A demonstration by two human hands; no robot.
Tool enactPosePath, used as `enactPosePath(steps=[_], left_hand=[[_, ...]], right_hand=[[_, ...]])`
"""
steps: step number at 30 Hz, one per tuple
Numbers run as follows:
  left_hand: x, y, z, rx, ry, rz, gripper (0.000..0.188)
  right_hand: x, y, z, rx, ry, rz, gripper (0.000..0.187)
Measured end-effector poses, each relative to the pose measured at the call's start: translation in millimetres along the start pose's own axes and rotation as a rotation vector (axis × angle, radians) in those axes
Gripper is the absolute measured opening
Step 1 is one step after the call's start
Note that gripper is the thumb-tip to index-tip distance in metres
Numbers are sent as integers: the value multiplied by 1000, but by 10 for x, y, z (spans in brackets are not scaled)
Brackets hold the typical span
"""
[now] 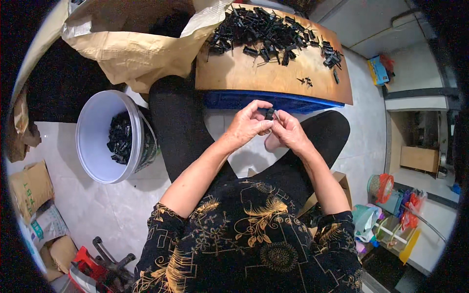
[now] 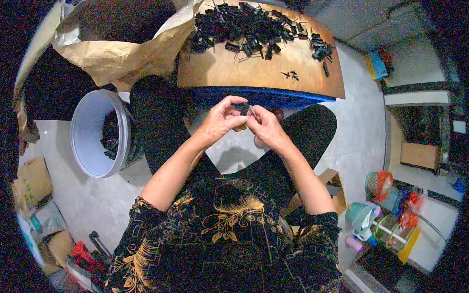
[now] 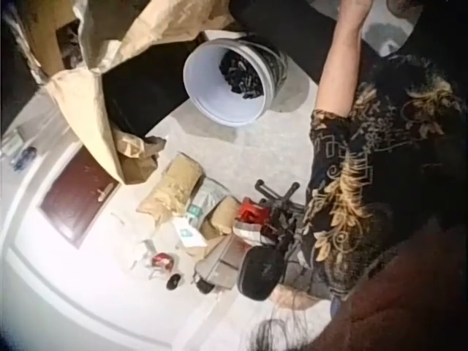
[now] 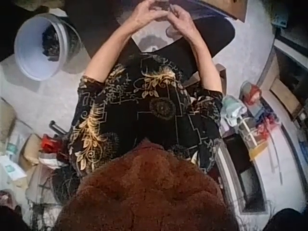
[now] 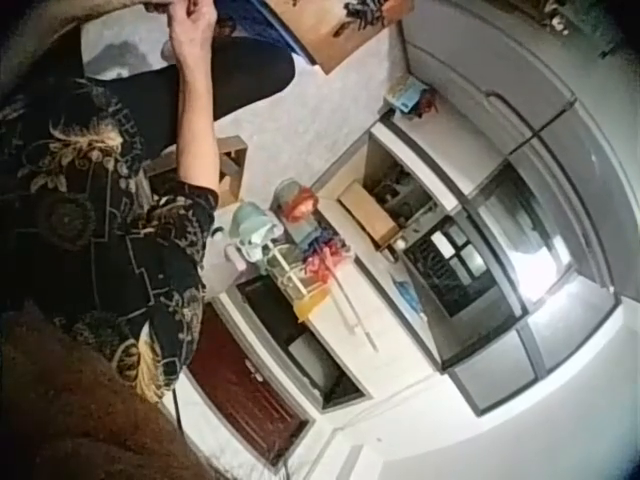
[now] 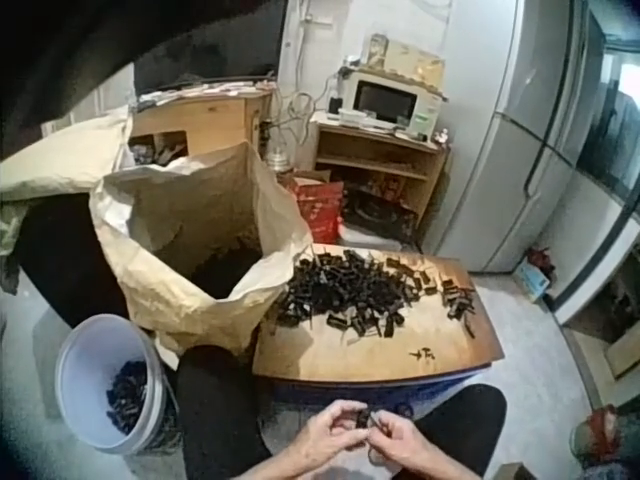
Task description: Assembling small black plastic components by hand at a workstation.
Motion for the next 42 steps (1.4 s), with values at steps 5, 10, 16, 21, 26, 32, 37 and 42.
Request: enactPosePath(steps=[5, 10, 16, 21, 26, 32, 37, 42], left_hand=[[49, 2, -90, -42, -63, -17, 32], [29, 13, -135, -104, -49, -7, 29], [54, 63, -156, -153, 28, 29, 29], [67, 109, -160, -189, 93, 82, 27], [-161, 37, -185, -378, 405, 256, 28], [-341, -59, -109, -528, 700, 403, 27], [-264, 16, -174, -534, 770, 414, 30], [-122, 152, -360, -410, 151, 163, 35]], right_hand=[[2, 33, 75, -26, 28, 4, 17], [-55, 68, 42, -67, 144, 70, 30], [-127, 130, 126, -28, 240, 50, 31], [-225, 149, 97, -48, 206, 75, 30], [-234, 206, 83, -76, 190, 37, 30], [-389, 246, 100, -117, 186, 105, 26], [-398, 214, 251, -60, 515, 362, 22], [-276, 430, 126, -97, 265, 32, 24]])
Point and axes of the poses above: each hand's wrist, its own y-axis towards the middle knuckle, its own z-axis out of the palm, x = y × z, the point moved 10 cm from there along y, towards the middle knuckle, and after that the axes turned 8 degrees about -z, right-handed, at the moved point
